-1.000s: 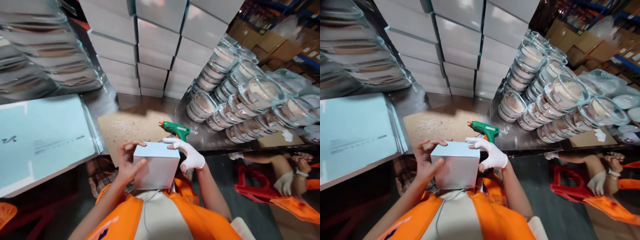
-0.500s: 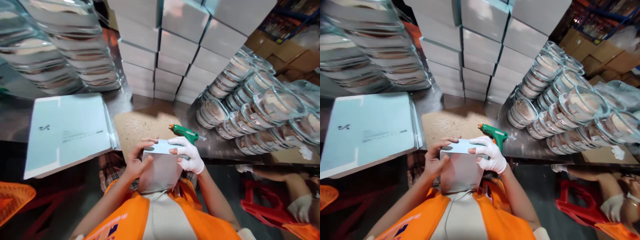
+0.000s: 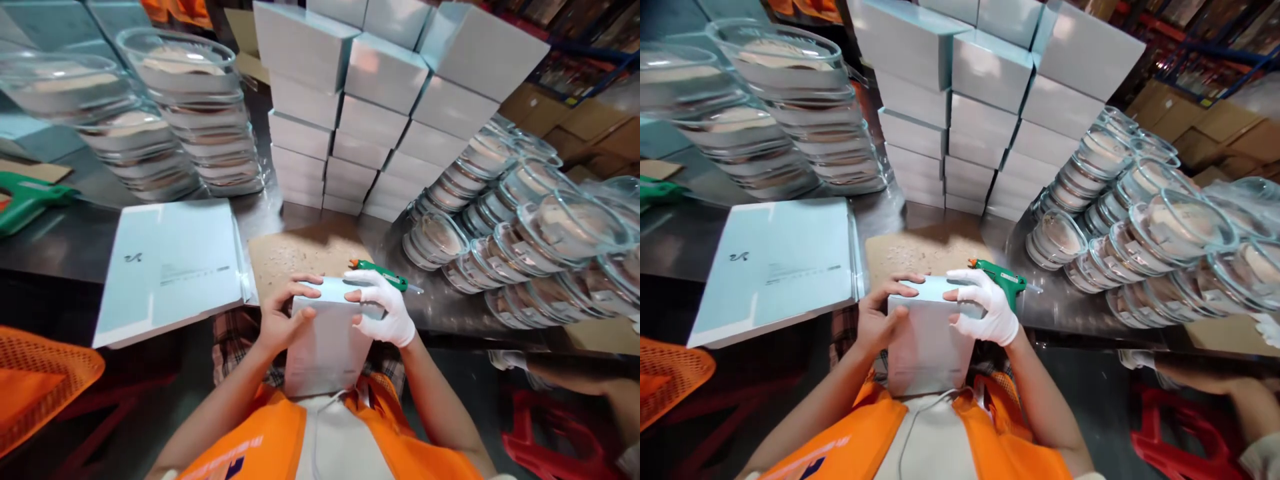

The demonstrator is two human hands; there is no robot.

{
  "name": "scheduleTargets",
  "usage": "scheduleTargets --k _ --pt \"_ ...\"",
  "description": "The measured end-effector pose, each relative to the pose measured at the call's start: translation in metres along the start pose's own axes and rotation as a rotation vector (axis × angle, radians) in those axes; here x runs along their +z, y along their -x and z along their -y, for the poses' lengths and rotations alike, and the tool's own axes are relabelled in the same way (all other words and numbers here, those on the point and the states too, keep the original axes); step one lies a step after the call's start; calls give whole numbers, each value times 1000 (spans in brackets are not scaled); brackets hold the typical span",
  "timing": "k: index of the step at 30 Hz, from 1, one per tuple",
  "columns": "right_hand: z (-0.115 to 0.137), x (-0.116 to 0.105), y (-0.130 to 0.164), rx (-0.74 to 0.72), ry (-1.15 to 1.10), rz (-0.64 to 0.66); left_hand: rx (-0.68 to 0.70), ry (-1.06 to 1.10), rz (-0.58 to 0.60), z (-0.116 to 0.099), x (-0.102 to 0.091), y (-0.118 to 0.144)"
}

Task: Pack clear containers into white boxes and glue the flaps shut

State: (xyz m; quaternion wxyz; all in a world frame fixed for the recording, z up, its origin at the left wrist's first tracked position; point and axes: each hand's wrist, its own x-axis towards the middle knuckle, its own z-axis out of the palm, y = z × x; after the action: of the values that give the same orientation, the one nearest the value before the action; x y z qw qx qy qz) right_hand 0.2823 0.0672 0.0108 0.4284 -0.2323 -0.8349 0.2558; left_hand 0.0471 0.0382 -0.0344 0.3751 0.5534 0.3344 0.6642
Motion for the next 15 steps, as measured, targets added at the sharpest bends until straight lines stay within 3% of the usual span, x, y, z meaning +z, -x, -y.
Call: scheduleTargets --k 11,13,15 --pt "8 3 -1 17 -79 -62 146 -119 154 -18 -6 2" --pt "8 2 3 82 -120 -48 125 -117 118 -19 -15 5" --pt "10 -1 15 223 -170 -104 105 -118 -50 -20 -29 9"
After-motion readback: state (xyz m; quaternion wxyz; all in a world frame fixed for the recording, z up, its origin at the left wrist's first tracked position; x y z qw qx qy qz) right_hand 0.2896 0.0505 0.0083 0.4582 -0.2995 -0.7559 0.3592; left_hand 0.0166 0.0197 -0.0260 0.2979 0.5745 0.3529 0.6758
